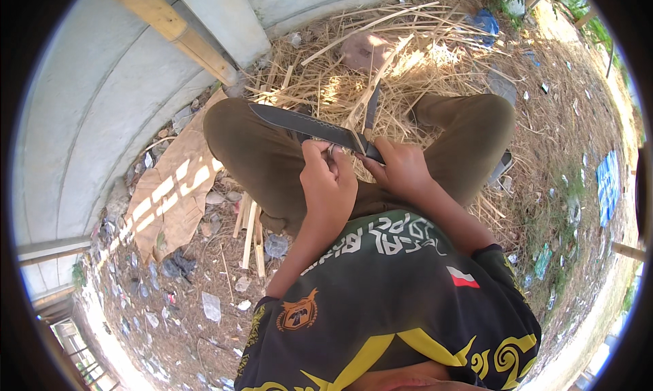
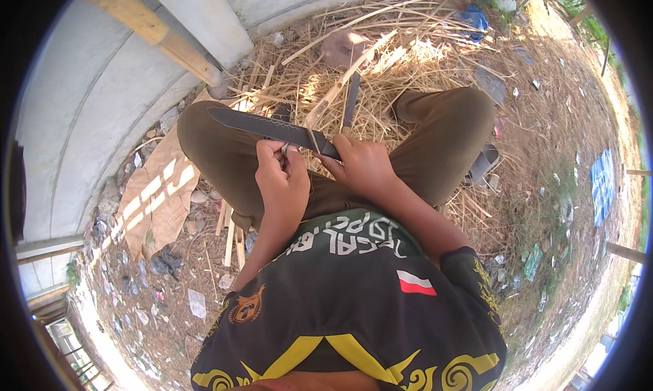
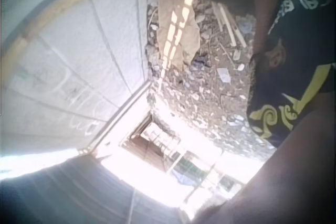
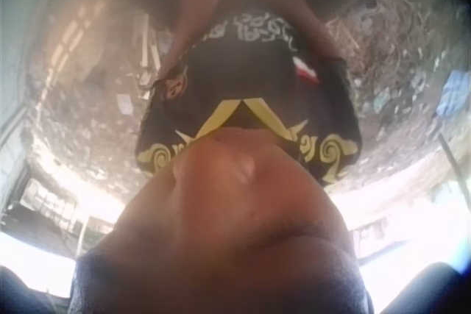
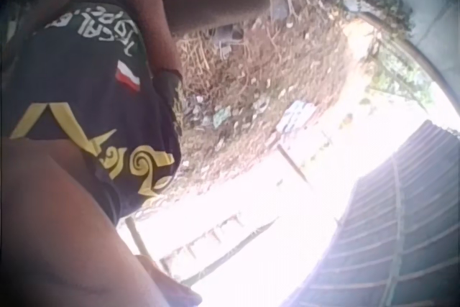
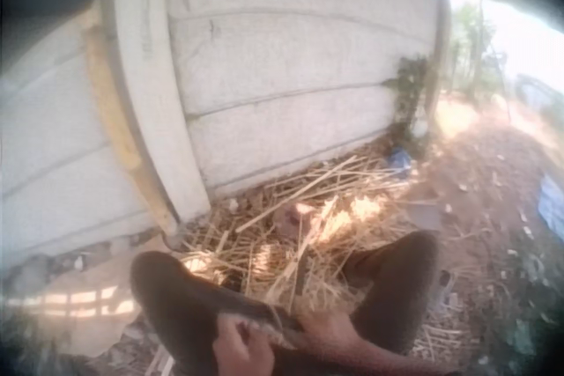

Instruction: The person sits on the ground and uses a knife to split a long bamboo stick into thin strips. They repeatedly shave and separate the bamboo, accumulating a pile of thin strips on the ground.

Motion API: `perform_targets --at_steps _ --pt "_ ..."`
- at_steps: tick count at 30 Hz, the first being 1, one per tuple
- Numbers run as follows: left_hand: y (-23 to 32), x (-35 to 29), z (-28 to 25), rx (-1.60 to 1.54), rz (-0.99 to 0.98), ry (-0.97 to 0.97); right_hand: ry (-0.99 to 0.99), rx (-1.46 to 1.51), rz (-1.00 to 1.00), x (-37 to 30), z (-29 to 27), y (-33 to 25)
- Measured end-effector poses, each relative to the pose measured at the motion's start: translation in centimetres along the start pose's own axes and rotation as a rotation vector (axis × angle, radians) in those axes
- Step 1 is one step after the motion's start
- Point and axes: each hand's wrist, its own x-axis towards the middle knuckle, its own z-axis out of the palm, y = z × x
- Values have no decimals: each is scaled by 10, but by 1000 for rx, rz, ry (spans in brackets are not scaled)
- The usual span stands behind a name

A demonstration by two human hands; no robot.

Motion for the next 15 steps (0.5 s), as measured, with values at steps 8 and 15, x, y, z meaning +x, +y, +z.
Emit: perform_targets --at_steps 8,15 --pt "-10 5 15 -22 51 36 -77 -91 156 0 0 -1" --pt "-7 4 14 124 -14 -36 -33 -92 181 -4 5 9"
